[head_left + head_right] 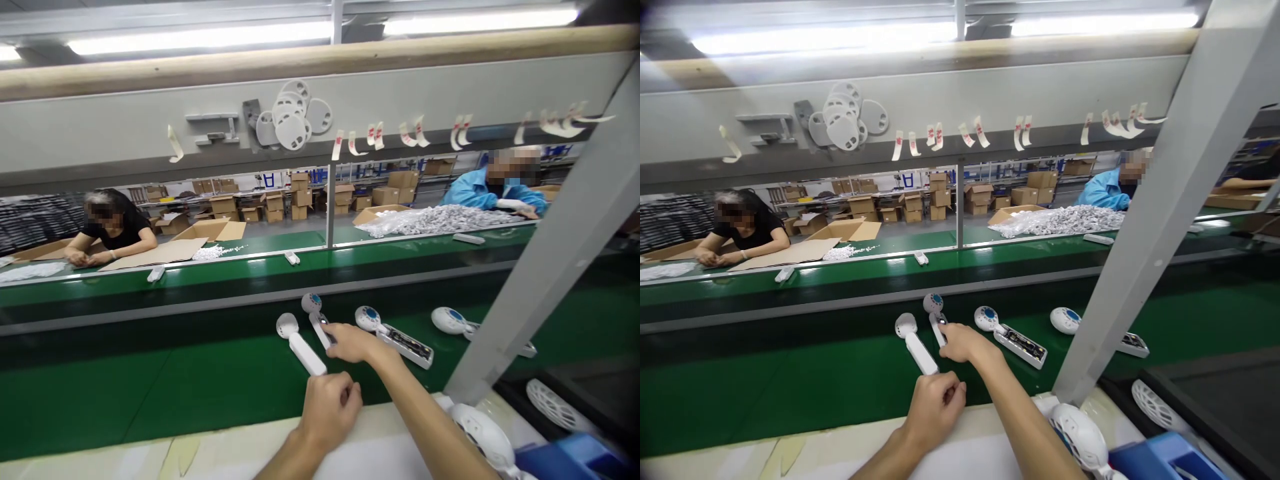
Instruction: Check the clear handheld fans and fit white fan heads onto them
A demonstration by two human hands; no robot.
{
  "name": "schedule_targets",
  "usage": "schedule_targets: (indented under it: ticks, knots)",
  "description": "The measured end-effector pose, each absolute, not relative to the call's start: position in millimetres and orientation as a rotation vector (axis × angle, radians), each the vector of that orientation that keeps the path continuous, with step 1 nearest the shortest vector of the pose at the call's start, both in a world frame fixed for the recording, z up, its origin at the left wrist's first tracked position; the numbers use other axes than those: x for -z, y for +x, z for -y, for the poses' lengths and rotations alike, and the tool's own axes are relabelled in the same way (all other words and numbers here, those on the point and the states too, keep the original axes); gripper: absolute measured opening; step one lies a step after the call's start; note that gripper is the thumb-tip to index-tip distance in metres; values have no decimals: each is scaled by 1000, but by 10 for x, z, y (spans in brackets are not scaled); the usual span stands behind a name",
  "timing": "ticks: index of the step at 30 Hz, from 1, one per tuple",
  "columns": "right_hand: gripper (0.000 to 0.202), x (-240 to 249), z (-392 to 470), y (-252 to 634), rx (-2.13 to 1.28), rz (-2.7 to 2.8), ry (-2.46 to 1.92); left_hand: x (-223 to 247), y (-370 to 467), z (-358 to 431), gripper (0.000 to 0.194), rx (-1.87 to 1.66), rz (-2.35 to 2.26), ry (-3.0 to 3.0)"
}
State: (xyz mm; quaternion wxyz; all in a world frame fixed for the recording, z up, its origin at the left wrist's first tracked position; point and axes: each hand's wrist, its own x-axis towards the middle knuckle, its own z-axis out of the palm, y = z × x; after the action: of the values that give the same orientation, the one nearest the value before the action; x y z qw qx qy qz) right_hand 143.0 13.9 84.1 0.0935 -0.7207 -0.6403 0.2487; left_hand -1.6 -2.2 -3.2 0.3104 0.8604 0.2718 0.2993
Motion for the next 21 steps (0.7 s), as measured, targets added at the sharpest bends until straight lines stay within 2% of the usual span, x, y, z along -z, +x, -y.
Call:
schedule_targets:
  ticks: [3, 14, 18, 21]
  knots:
    - [58, -813, -155, 1360, -810, 1966, -2089, 46, -9, 15, 27, -800, -709, 2274]
    - [75, -787, -175, 1261, -909, 2029, -1990, 45, -5, 36, 28, -801, -721, 2336]
    - [77, -898, -97, 1525, -794, 1918, -2063, -328, -144, -87, 31, -748, -870, 2446]
    - [66, -952, -27, 1795, -644, 1745, -2276, -752, -408, -367, 37, -589, -1377, 2439]
